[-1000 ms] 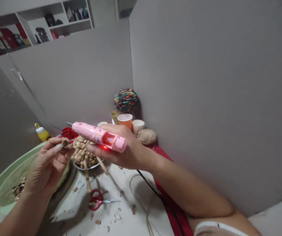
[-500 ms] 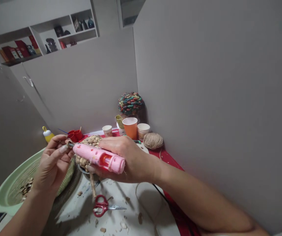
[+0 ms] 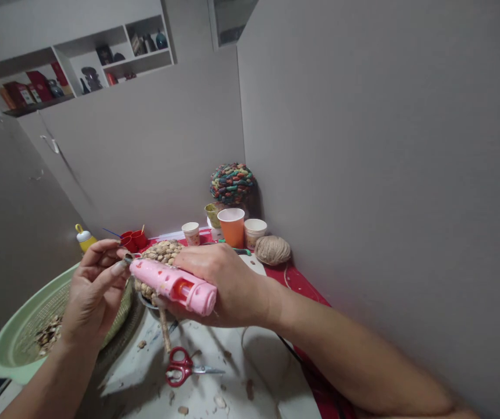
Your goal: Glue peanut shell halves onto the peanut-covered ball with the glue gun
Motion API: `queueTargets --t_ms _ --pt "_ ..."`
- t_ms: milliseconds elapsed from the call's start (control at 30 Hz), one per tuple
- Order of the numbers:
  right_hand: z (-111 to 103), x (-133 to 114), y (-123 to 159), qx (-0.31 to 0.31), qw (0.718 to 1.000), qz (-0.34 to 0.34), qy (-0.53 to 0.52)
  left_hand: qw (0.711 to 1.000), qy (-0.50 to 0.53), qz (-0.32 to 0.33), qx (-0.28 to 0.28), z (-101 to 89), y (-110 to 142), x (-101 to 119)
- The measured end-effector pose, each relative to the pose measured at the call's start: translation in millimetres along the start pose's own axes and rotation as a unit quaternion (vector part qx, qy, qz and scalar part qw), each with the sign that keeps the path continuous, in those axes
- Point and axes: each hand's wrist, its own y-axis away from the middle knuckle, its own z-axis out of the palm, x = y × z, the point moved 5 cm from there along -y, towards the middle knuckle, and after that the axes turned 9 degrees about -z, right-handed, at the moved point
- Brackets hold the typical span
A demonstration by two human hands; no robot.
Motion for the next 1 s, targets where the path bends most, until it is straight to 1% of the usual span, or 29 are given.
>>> queueTargets --t_ms 167,400,567,667,867,1000 --pt "0.9 -0.2 1.6 -0.006 1.0 -0.015 0.014 1.0 -0.014 0.006 0.007 -0.7 0.1 0.1" --pt "2.2 0.7 3.9 -0.01 0.999 -0.012 0.035 1.0 -0.016 0.01 0.006 0.2 0.5 -1.1" --pt "3.7 1.9 6.3 -0.024 0.999 0.007 0.029 1.0 -0.021 0.014 0.001 -1.6 1.3 -2.4" --pt "3.0 1.6 7.2 -0.018 0.999 0.003 0.03 1.0 -0.022 0.015 0.001 -3.0 3.1 -2.9" --pt "3.4 2.6 5.2 -0.027 0.999 0.012 0.036 0.999 -0.02 0.028 0.0 -2.9 5.3 -1.0" --pt "3.6 2.1 4.7 -0.021 0.999 0.003 0.038 0.999 -0.014 0.048 -0.012 -4.6 3.0 -1.7"
